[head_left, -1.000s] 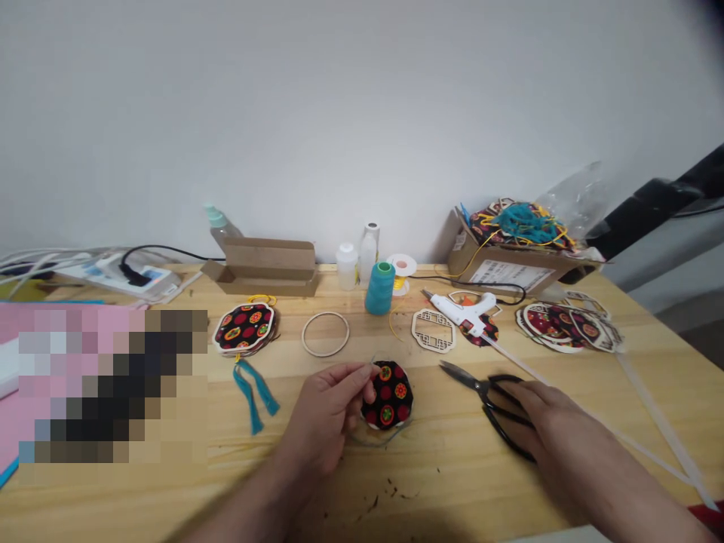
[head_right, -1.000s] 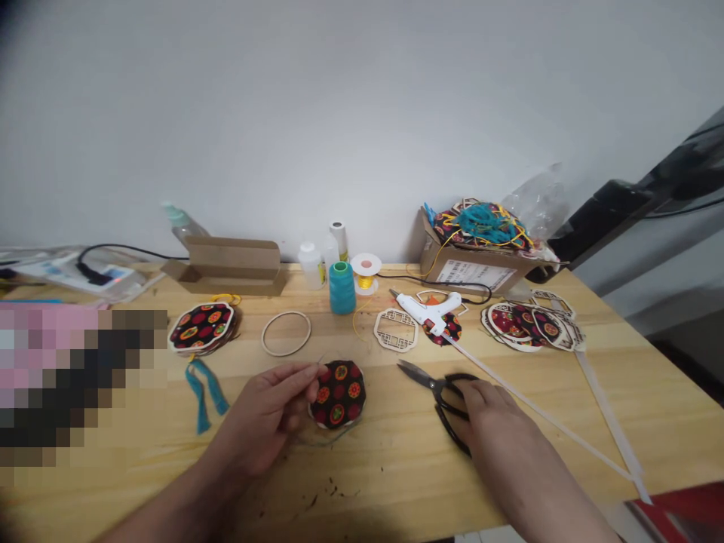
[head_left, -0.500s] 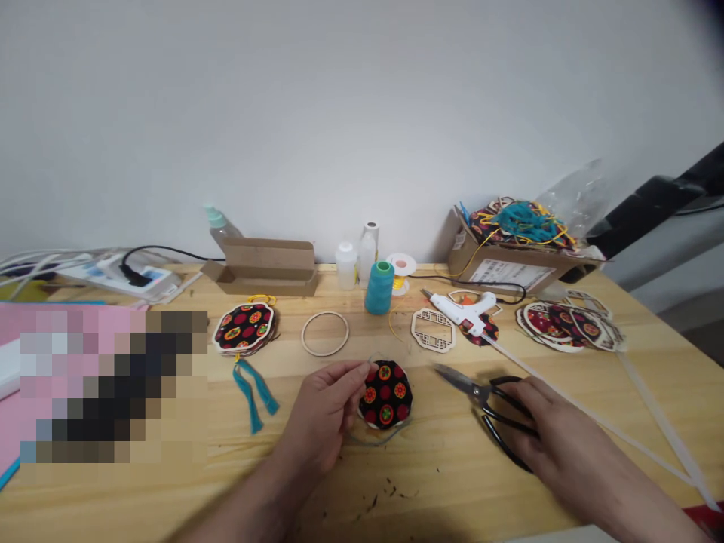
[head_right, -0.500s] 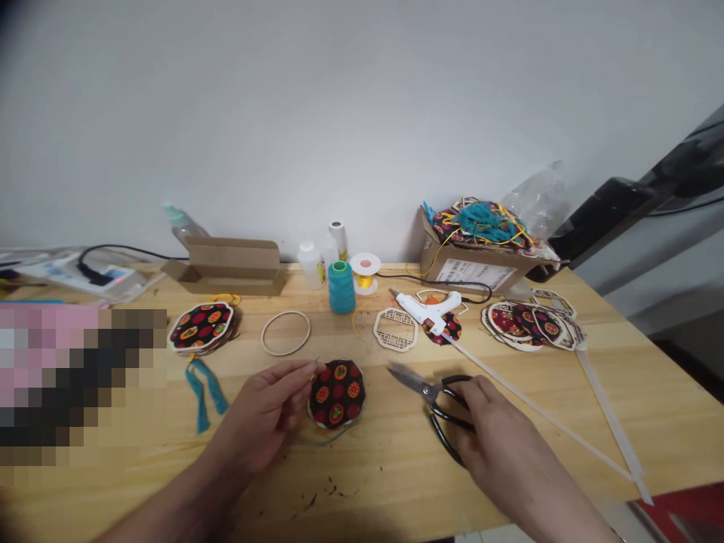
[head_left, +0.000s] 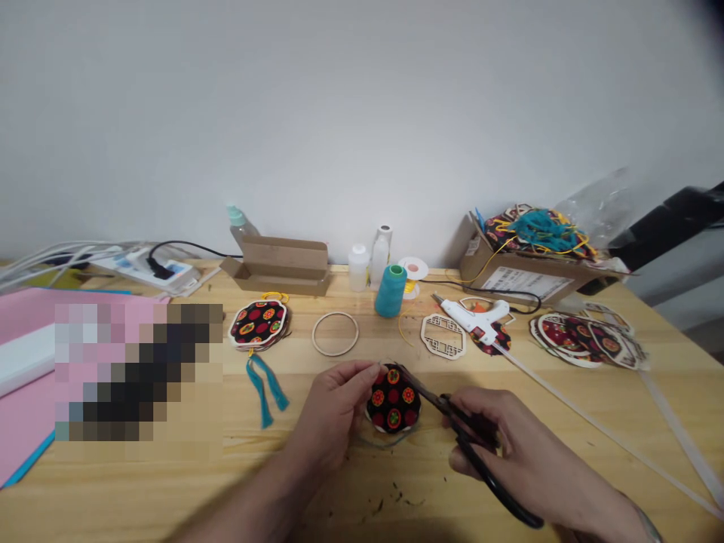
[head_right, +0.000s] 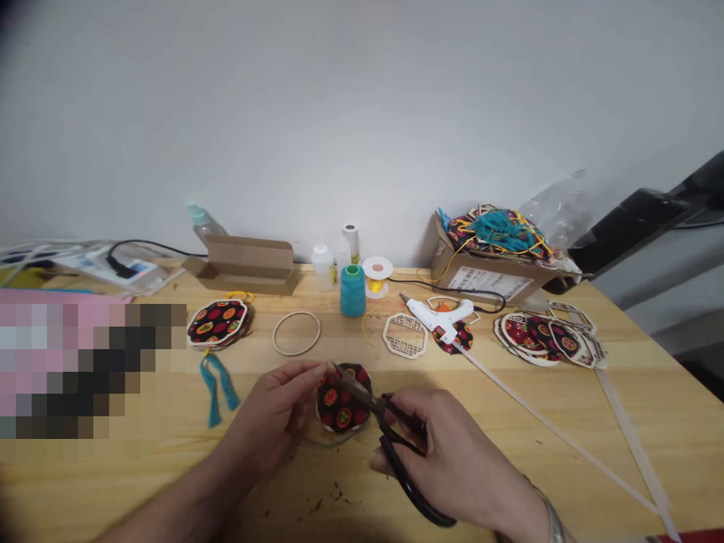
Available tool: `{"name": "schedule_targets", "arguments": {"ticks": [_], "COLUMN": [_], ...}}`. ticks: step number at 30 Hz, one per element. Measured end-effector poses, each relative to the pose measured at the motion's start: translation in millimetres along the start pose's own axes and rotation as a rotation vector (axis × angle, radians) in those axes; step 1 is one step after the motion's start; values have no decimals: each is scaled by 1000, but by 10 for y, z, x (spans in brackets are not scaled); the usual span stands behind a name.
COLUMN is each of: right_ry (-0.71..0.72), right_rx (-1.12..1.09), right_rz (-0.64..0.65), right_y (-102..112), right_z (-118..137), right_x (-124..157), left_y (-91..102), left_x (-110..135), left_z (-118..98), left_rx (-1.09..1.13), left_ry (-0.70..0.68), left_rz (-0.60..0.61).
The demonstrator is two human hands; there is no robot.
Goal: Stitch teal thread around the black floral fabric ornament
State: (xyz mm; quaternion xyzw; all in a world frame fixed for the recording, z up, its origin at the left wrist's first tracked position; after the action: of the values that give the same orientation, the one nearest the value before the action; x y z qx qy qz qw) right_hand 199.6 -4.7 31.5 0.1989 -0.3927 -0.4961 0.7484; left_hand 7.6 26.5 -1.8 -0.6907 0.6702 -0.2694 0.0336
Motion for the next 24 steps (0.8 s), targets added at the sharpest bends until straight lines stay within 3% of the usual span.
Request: {"name": "schedule_targets", "arguments": {"ticks": [7,14,24], "right_ry": [-123,-135,-113], "right_rx": [74,146,188], "right_rz": [28,6,-21], "right_y": [-54,-91,-88], "right_z": [-99,-83,95], "right_x": [-78,-111,-226], "left_y": [1,5,25], "left_x": [-6,-1,7], "left_z": [3,18,59], "left_rx": [15,2,-158], "left_ry": [3,-9,-59], "left_rz": [-25,-4,127]}}
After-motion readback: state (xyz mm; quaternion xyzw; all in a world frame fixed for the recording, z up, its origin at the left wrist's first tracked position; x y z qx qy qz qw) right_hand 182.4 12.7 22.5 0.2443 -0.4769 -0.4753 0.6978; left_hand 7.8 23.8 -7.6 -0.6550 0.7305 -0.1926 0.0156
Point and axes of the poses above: each hand's wrist, its own x-axis away from the middle knuckle, its own y-axis out of the back of the hand, z = x × y, the point moved 2 cm from there along -x, towards the middle knuckle, and after that the axes turned 11 degrees about -y, right-handed, at the moved point
